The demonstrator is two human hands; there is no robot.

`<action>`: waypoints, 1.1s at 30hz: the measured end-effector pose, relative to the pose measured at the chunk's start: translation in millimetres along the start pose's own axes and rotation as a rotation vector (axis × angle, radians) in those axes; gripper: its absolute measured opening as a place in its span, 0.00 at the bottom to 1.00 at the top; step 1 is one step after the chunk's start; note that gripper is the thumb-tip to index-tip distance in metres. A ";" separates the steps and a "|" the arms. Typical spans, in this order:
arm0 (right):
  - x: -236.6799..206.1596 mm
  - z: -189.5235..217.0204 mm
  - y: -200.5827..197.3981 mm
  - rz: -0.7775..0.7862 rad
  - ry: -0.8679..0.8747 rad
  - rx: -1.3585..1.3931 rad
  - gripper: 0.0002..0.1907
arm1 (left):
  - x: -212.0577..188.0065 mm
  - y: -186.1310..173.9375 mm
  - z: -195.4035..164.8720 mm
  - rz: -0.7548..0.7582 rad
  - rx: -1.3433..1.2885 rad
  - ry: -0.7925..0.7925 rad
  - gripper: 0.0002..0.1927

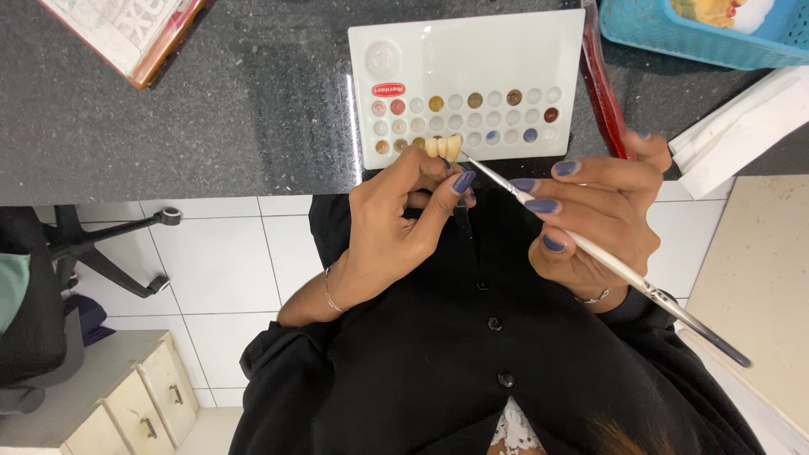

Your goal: The person holds a dental ceramic bridge in one hand and uses a fine brush to apply stain from a ceramic palette onto the teeth, dipping the brush into different palette wells and rotating the prosthesis to reach different surfaces, then holds the bridge with tweezers to continue applying stain.

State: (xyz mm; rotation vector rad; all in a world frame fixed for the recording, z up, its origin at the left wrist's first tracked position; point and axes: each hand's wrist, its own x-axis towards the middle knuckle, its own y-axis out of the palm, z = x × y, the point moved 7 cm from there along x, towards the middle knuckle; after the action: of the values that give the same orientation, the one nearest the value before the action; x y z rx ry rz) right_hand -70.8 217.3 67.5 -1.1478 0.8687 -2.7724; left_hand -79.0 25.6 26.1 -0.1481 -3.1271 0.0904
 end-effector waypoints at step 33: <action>-0.3 0.0 2.6 0.048 -0.037 -0.015 0.12 | -2.3 0.4 1.4 -0.005 -0.023 0.003 0.06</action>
State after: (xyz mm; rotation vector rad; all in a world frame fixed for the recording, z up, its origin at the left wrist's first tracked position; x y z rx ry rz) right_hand -71.0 215.1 66.1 -1.1604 0.9029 -2.7021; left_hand -76.7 25.7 24.6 -0.1409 -3.1261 0.0538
